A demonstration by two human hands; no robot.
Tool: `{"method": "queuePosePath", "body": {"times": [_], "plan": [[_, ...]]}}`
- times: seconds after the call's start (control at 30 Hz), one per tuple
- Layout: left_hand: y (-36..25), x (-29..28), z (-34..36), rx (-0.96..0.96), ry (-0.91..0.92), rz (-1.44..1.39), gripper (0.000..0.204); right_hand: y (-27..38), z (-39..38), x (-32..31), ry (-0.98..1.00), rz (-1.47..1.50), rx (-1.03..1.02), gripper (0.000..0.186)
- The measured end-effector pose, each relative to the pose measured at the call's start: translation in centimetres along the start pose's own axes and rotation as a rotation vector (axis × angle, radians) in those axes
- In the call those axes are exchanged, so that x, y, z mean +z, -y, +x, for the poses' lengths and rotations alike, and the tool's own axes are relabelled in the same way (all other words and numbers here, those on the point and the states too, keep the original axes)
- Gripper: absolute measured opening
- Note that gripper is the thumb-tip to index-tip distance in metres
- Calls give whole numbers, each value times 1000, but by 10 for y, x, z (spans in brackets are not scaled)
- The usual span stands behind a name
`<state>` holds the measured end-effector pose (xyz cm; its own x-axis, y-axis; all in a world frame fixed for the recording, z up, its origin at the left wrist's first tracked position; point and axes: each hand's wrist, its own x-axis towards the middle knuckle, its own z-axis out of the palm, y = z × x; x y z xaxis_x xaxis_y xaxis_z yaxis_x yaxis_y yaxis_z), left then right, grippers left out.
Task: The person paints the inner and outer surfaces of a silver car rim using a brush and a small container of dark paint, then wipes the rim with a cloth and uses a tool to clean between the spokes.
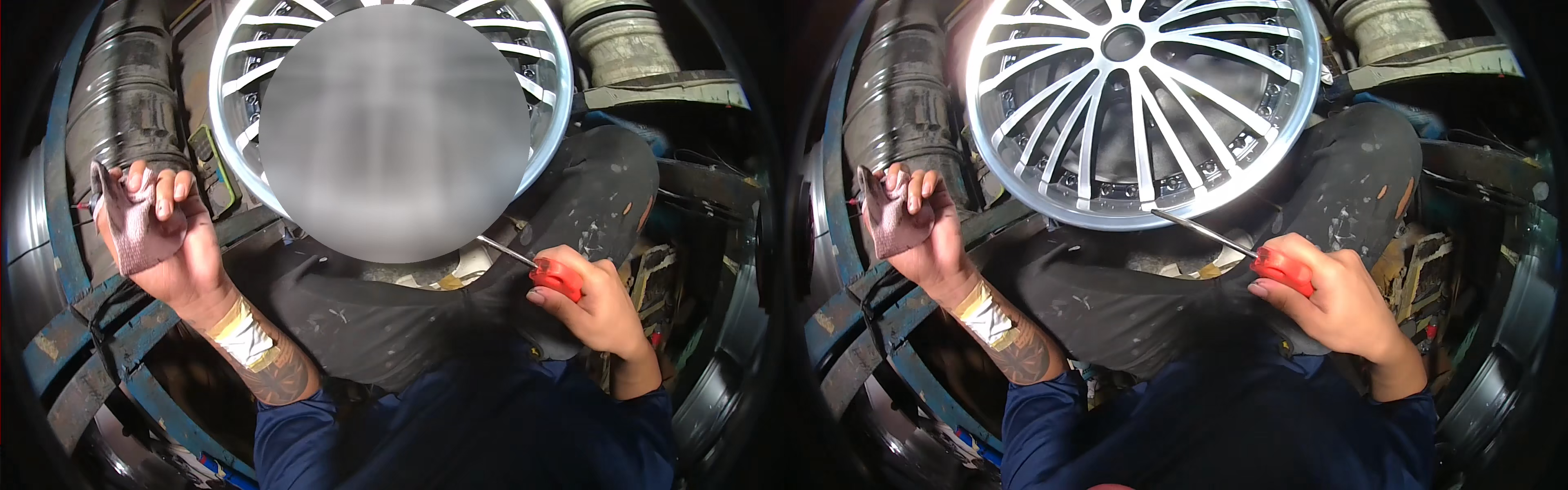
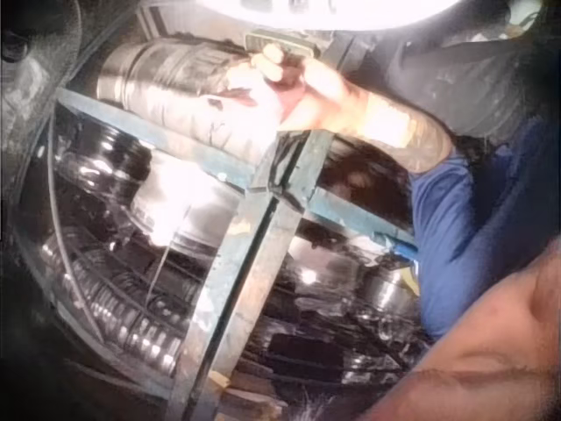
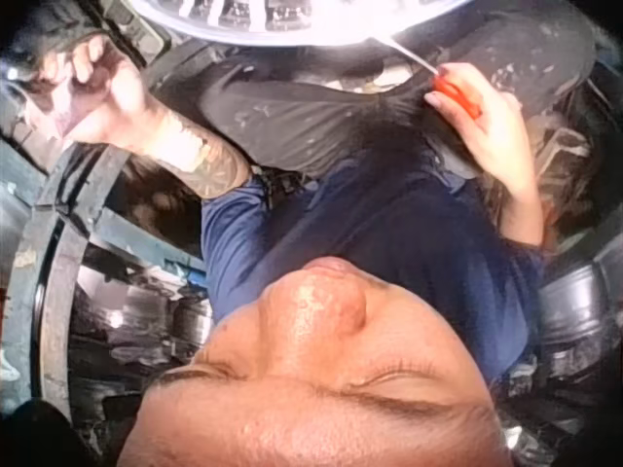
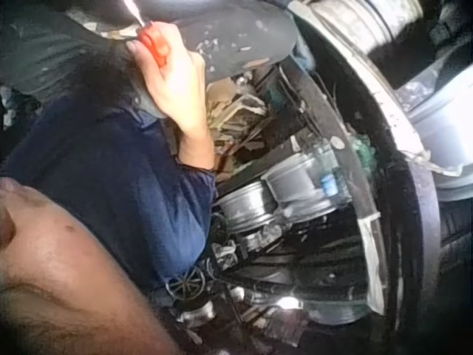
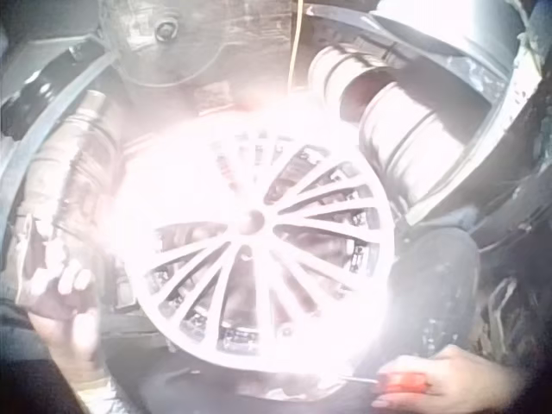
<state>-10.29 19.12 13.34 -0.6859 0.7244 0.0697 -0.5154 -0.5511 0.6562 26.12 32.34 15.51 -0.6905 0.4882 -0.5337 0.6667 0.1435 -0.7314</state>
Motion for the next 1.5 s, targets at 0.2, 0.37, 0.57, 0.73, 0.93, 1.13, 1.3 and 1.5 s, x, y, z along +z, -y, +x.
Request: {"method": "queuePosePath", "body": {"times": [0.2, 0.37, 0.57, 0.73, 0.93, 1.13, 1.3, 1.5], "plan": [[6, -1, 4, -12, 32, 53, 25, -17, -8, 0, -67, -32, -87, 27], [14, 8, 12, -28, 76, 37, 27, -24, -14, -7, -257, 19, 19, 26], [22, 12, 31, -27, 106, 43, 22, -26, -18, -14, -333, -8, 78, 26], [10, 4, 53, 111, 0, 219, 18, -24, -19, -24, -345, 2, 112, 26], [18, 0, 71, 126, -27, 234, 21, -28, -18, -29, -408, 64, 110, 25], [25, 0, 68, 145, -97, 264, 20, -37, -14, -36, -453, 467, 79, 21], [29, 2, 64, 60, -1, 228, 17, -63, -7, -54, -346, 644, 97, 30], [31, 3, 54, 38, 23, 207, 17, -71, -5, -61, -312, 702, 31, 38]]}}
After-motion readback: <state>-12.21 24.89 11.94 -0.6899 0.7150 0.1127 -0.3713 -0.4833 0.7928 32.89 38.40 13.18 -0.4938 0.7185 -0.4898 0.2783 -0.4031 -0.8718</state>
